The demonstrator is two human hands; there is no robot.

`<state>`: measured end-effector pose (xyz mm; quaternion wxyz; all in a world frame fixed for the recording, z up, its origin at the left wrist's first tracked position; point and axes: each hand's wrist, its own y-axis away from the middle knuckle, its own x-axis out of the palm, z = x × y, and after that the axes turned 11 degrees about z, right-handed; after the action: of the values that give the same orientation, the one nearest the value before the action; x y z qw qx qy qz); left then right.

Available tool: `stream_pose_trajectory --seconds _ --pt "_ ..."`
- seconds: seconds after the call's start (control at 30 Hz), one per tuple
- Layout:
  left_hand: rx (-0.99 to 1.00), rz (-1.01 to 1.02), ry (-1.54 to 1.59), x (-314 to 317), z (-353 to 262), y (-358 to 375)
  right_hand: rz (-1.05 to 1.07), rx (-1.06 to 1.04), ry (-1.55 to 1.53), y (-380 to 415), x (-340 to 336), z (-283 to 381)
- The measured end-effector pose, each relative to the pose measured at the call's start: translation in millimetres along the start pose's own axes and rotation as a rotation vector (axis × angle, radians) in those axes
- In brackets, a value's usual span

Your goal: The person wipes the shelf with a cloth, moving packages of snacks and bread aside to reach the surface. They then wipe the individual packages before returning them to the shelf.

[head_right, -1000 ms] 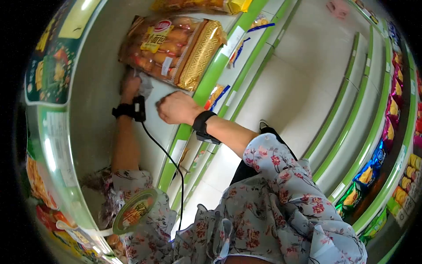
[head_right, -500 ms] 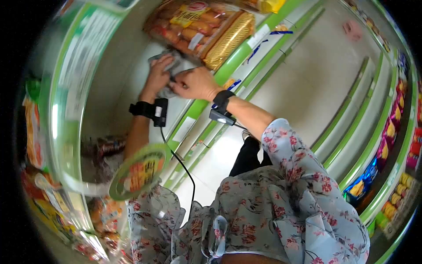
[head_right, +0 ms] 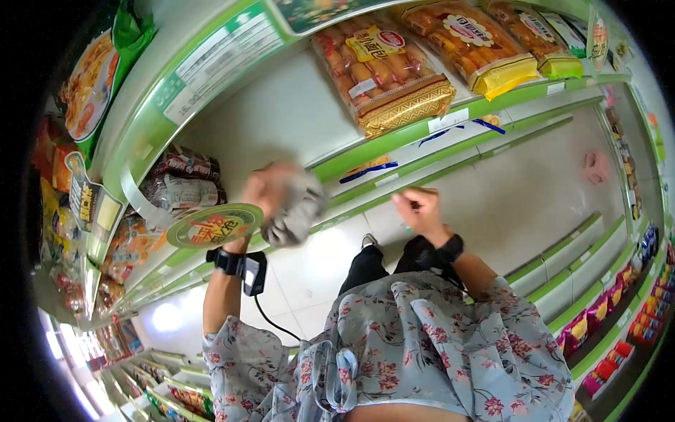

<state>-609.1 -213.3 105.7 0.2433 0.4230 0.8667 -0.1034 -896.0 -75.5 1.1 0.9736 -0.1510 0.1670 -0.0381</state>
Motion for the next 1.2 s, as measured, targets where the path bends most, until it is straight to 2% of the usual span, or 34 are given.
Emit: stream_pose_trajectory --seconds 0.07,0.17,0.27,0.3,0.4,0.43,0.53,0.63,0.73,0.83,0.93,1.0,1.03,1.13,1.2 --pt "-0.370 -0.377 -0.352 -15 -3 11 0.009 0.077 0.041 9 -40 -13" --pt "-0.556 -0.588 -0.733 -21 44 32 -0.046 0.133 -0.043 15 -82 -36" --pt "-0.780 -0.373 -0.876 -4 57 30 -0.037 0.161 -0.021 13 -108 -50" --pt "-0.709 -0.382 -0.913 -3 66 24 -0.036 0.144 -0.031 12 -111 -51" --pt "-0.514 -0.254 -0.744 11 63 -20 -0.072 0.171 -0.125 18 -115 -46" --pt "-0.557 -0.196 -0.735 21 38 -44 -0.094 0.175 -0.167 11 -116 -45" --pt "-0.311 -0.130 -0.538 41 23 -92 -0.077 0.229 -0.190 1 -128 -35" --pt "-0.333 -0.081 -0.562 60 9 -128 -0.122 0.239 -0.239 -3 -133 -28" --pt "-0.265 -0.125 -0.367 59 16 -132 -0.127 0.237 -0.222 2 -135 -25" --pt "-0.257 -0.137 -0.124 55 10 -119 -0.152 0.208 -0.207 12 -134 -22" --pt "-0.211 -0.018 0.508 47 -19 -100 -0.183 0.317 -0.221 22 -146 -24" --pt "-0.144 0.247 0.248 48 -24 -96 -0.227 0.330 -0.199 15 -153 -24" --pt "-0.347 0.358 0.045 51 -33 -96 -0.235 0.341 -0.187 10 -156 -23" --pt "-0.374 0.093 -0.046 52 -31 -91 -0.227 0.275 -0.261 -37 -152 -21" --pt "-0.286 -0.111 -0.034 55 -23 -94 -0.201 0.294 -0.286 -71 -149 -25"
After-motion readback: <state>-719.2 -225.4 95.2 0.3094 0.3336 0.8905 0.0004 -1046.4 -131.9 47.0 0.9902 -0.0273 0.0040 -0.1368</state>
